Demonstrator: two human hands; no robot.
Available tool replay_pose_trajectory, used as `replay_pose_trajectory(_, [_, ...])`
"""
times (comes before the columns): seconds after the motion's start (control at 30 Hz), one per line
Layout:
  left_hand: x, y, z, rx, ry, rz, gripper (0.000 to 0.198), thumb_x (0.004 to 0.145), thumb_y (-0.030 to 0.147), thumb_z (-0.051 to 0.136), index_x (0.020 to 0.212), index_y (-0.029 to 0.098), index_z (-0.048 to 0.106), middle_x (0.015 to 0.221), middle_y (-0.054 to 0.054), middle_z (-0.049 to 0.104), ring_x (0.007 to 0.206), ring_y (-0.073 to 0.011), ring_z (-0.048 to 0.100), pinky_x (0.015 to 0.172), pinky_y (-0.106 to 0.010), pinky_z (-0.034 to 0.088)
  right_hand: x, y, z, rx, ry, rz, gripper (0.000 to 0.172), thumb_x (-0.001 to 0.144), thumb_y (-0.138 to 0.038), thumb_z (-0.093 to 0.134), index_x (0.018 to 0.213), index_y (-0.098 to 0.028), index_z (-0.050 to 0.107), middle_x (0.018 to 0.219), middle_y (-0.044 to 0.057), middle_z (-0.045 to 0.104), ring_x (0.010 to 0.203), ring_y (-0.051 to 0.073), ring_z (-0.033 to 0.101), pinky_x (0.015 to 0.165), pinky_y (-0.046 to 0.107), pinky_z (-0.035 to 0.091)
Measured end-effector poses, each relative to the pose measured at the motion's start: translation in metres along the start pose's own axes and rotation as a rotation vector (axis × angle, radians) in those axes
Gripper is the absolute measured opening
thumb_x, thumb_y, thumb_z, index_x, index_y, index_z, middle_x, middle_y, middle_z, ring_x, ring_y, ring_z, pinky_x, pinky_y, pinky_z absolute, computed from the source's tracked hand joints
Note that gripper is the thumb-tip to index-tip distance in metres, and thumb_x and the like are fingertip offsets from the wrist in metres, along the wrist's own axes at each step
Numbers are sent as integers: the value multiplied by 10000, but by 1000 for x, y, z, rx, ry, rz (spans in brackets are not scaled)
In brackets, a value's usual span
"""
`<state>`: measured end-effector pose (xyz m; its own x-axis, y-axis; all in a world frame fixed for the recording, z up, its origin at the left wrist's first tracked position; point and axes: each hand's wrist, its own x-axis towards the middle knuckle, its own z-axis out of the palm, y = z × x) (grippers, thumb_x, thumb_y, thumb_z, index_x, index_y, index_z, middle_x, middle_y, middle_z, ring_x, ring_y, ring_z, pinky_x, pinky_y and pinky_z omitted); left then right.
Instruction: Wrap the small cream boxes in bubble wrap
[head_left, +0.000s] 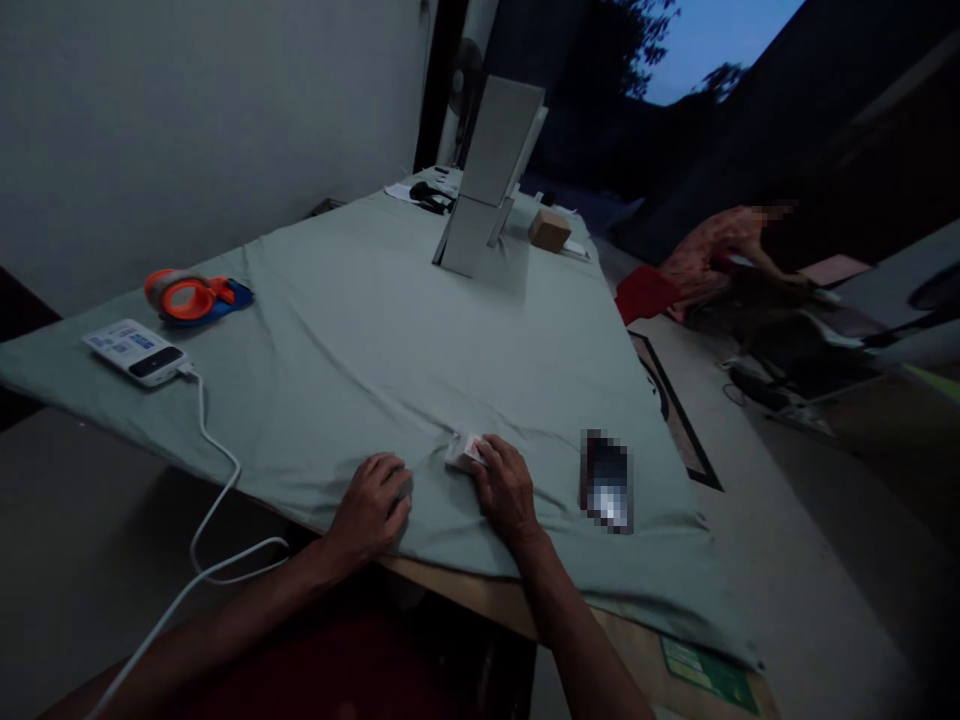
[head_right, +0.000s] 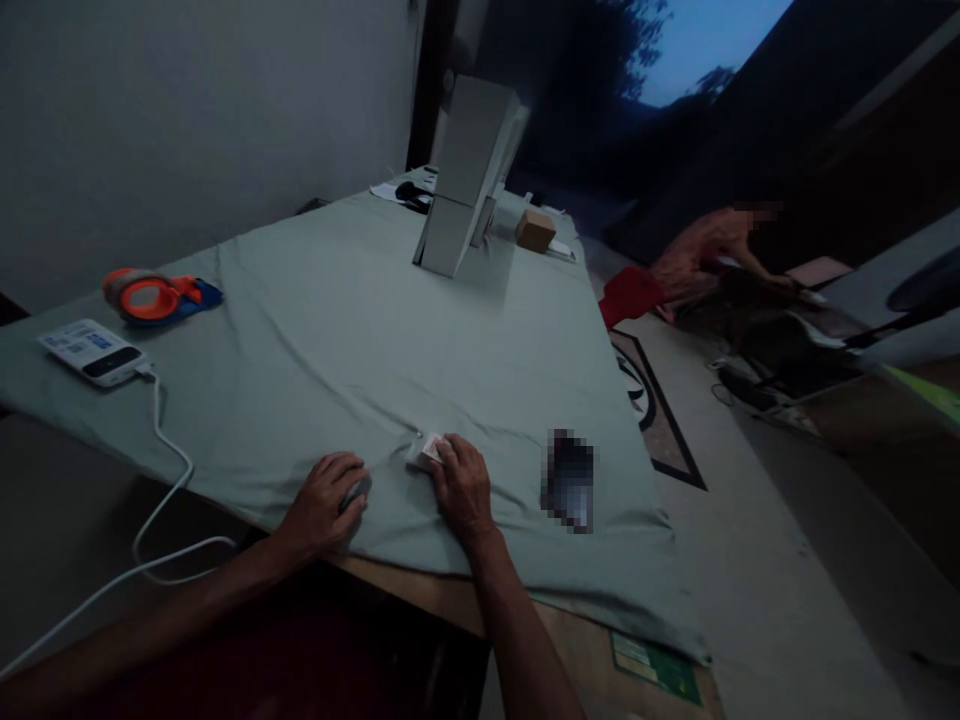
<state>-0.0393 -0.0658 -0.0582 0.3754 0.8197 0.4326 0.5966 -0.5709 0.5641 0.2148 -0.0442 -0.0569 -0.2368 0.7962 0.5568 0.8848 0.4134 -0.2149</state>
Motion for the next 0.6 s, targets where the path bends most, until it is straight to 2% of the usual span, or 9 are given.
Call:
replay_pose_trajectory(0.3, [2, 0, -2, 8, -8, -3, 240, 794, 101, 530, 1001, 161, 636, 1112, -112, 586, 1116, -269, 485, 994, -461, 427, 2, -3, 1, -7, -25, 18, 302, 953, -291, 447, 1218, -198, 558, 1227, 152, 591, 1122, 280, 549, 939, 483, 460])
replay_pose_trajectory(0.6, [1, 4, -4, -5, 4, -6, 239, 797, 113, 538, 1003, 172, 643, 1160, -118, 589, 1153, -285, 475, 994, -495, 423, 1, -4, -3, 1, -19, 4, 293, 946, -278, 463, 1216, -211, 554, 1223, 143, 594, 1125, 268, 559, 937, 472, 484])
